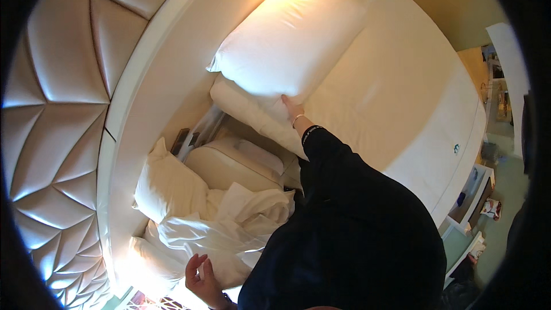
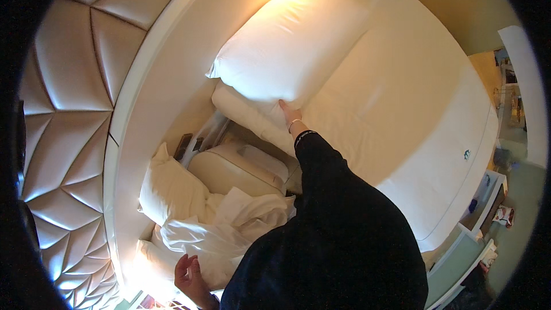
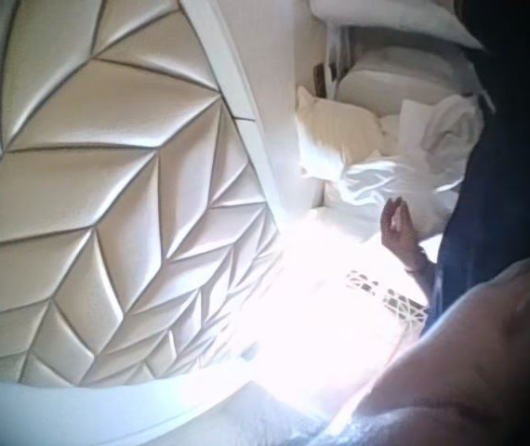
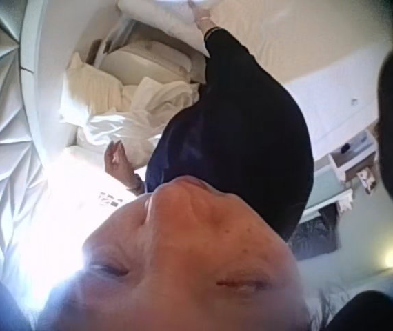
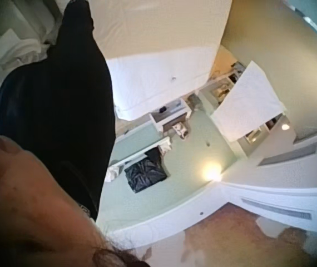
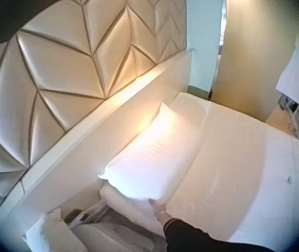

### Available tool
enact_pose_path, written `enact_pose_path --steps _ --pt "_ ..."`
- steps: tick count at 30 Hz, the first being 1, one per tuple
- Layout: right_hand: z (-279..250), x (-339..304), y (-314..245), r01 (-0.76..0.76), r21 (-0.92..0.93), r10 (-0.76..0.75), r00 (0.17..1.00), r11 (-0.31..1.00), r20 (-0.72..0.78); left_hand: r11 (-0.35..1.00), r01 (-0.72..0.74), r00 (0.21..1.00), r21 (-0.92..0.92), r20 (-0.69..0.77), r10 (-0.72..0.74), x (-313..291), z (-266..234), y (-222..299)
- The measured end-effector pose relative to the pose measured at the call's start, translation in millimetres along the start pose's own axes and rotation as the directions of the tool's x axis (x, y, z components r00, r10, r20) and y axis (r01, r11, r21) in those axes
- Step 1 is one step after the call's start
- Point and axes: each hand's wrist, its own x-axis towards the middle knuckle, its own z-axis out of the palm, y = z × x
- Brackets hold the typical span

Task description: The person inserts a pillow into a pillowcase, adjusts the corners, and places it on the bed. They repeat this process with a second pillow and then spread a duvet over the mattress.

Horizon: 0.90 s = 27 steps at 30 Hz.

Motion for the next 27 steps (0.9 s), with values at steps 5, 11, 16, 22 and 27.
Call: enact_pose_path --steps 5,11,16,22,27 --pt "-9 -30 -52 -0.098 0.401 0.019 0.98 0.911 0.196 0.987 -0.163 0.986 0.002 0.037 0.163 -6 21 15" --pt "-70 -55 -104 0.035 0.713 -0.405 0.841 0.701 0.358 0.968 -0.24 0.956 -0.079 0.155 0.25 -13 23 -2" --pt "-200 -186 -182 -0.121 0.752 -0.467 0.717 0.648 0.518 0.915 -0.371 0.876 -0.158 0.266 0.401 -36 12 -21" --pt "-298 -414 -116 0.005 0.806 -0.585 0.69 0.592 0.425 0.852 -0.458 0.721 -0.255 0.453 0.524 -58 15 -61" --pt "-361 -490 -47 -0.071 0.721 -0.534 0.623 0.689 0.572 0.785 -0.551 0.627 -0.283 0.48 0.613 -77 44 -92"
